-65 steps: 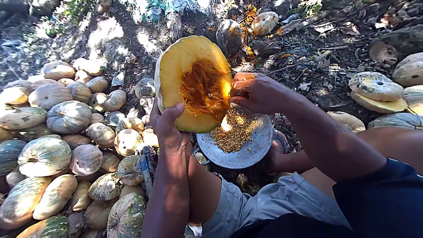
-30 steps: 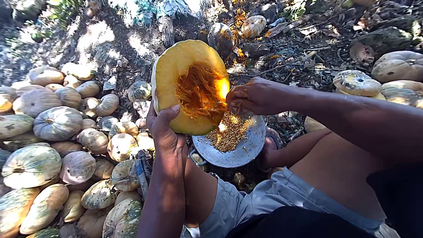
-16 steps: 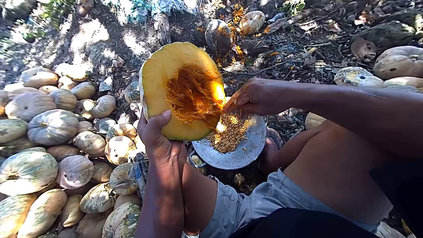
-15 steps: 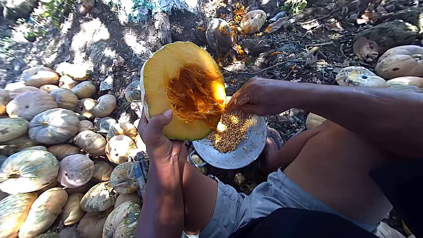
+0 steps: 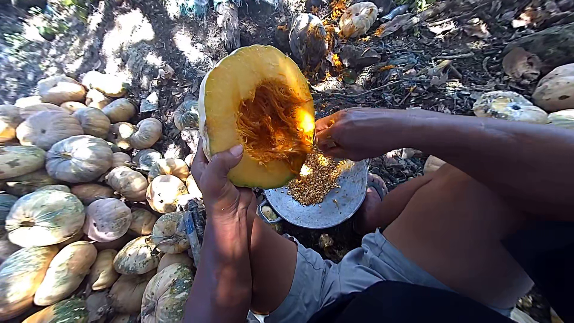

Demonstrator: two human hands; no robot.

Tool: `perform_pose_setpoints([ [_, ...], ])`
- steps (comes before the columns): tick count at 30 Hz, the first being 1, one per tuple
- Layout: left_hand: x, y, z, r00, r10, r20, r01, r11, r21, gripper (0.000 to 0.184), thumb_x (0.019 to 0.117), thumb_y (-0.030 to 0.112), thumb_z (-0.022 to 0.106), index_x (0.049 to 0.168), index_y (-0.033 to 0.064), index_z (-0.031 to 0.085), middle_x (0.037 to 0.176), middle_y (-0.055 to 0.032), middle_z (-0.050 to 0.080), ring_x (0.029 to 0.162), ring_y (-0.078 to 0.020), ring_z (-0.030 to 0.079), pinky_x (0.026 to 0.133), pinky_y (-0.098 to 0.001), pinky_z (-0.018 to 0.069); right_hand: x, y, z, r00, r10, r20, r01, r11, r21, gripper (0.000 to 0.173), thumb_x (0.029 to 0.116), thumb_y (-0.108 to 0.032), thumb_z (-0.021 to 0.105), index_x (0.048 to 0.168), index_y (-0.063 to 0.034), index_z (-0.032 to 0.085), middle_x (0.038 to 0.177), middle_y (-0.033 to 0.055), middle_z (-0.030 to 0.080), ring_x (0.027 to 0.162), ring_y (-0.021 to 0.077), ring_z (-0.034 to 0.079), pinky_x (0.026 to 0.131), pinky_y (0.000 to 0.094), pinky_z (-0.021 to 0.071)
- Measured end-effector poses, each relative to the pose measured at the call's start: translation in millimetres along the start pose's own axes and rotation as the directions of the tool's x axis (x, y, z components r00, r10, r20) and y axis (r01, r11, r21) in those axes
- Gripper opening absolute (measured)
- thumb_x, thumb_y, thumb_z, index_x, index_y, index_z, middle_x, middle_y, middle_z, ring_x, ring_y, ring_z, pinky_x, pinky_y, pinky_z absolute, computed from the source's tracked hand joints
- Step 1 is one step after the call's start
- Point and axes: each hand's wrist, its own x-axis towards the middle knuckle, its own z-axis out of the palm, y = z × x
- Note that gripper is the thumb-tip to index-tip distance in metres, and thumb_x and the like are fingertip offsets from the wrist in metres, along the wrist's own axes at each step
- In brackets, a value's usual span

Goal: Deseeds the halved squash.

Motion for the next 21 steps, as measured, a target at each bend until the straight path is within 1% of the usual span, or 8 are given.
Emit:
perform_pose_setpoints([
  [2,0.6,-1.4,-2.2,0.998,0.035,0.047,-0.034,0.999,-0.024,0.050,0.0718,0.004,0.065,0.122,0.0084,0.060,0.105,-0.0075,0.071,0.095,-0.0160,0.071,0.081,-0.0383,0.0623,-1.0,1.1,0.0,0.997,-0.021,-0.069,0.021,1.000,0.001,0.006,0.0946,-0.015,0.067,0.094,-0.0125,0.073,0.087,0.0024,0.064,0.083,0.0184,0.065,0.073,0.0384,0.0548],
  [4,1.0,-3.3,-3.9,0.993,0.075,0.095,-0.071,0.997,-0.043,0.049,0.0721,0.004,0.067,0.121,0.0080,0.061,0.104,-0.0072,0.072,0.094,-0.0156,0.072,0.081,-0.0377,0.0625,0.9,-0.4,1.8,0.976,-0.062,-0.211,0.068,0.998,0.019,0.011,0.0945,-0.016,0.063,0.087,-0.0120,0.070,0.080,0.0012,0.062,0.075,0.0167,0.063,0.065,0.0372,0.0533],
  [9,0.9,-7.2,-8.5,0.975,0.129,0.181,-0.121,0.991,-0.057,0.047,0.0730,0.007,0.073,0.119,0.0083,0.062,0.103,-0.0058,0.073,0.094,-0.0146,0.072,0.082,-0.0359,0.0623,6.5,-4.9,-3.7,0.919,-0.056,-0.391,0.088,0.994,0.064,0.012,0.0934,-0.015,0.062,0.101,-0.0076,0.067,0.089,0.0073,0.064,0.078,0.0211,0.065,0.069,0.0409,0.0555],
  [12,1.2,-8.5,-8.0,0.977,0.120,0.176,-0.111,0.992,-0.058,0.047,0.0726,0.008,0.073,0.119,0.0087,0.063,0.104,-0.0064,0.073,0.094,-0.0150,0.072,0.082,-0.0364,0.0623,6.1,0.8,0.3,0.920,-0.095,-0.379,0.085,0.995,-0.043,0.012,0.0944,-0.017,0.060,0.090,-0.0091,0.068,0.084,0.0069,0.059,0.072,0.0225,0.063,0.059,0.0409,0.0522],
  [13,1.8,-8.4,-8.1,0.979,0.117,0.168,-0.107,0.992,-0.065,0.047,0.0725,0.008,0.073,0.118,0.0084,0.063,0.103,-0.0069,0.073,0.094,-0.0154,0.072,0.081,-0.0369,0.0624,3.7,1.0,0.7,0.943,-0.080,-0.323,0.058,0.995,-0.078,0.013,0.0940,-0.018,0.061,0.087,-0.0109,0.070,0.081,0.0055,0.059,0.070,0.0221,0.063,0.057,0.0413,0.0503],
  [15,2.3,-6.9,-7.6,0.984,0.112,0.137,-0.102,0.992,-0.076,0.046,0.0712,0.006,0.072,0.116,0.0074,0.063,0.102,-0.0077,0.073,0.092,-0.0159,0.073,0.080,-0.0374,0.0627,-3.1,-2.2,-0.6,0.984,-0.007,-0.177,-0.010,0.995,-0.097,0.013,0.0957,-0.021,0.063,0.088,-0.0139,0.071,0.081,0.0027,0.060,0.074,0.0212,0.064,0.061,0.0423,0.0504],
  [19,2.0,-6.0,-9.6,0.981,0.122,0.153,-0.113,0.991,-0.067,0.050,0.0719,0.006,0.073,0.120,0.0075,0.061,0.103,-0.0070,0.072,0.094,-0.0155,0.072,0.081,-0.0368,0.0627,-1.6,-4.6,-1.3,0.929,-0.085,-0.361,0.087,0.996,-0.010,0.018,0.0954,-0.018,0.057,0.102,-0.0103,0.072,0.080,0.0065,0.062,0.069,0.0230,0.064,0.060,0.0428,0.0525],
  [21,1.3,-6.9,-8.0,0.980,0.121,0.158,-0.111,0.991,-0.073,0.050,0.0721,0.007,0.073,0.121,0.0075,0.061,0.104,-0.0071,0.072,0.094,-0.0156,0.072,0.081,-0.0368,0.0626,3.0,-4.3,0.0,0.913,-0.106,-0.395,0.107,0.994,-0.022,0.020,0.0946,-0.016,0.058,0.106,-0.0098,0.072,0.080,0.0076,0.062,0.068,0.0238,0.064,0.059,0.0427,0.0526],
])
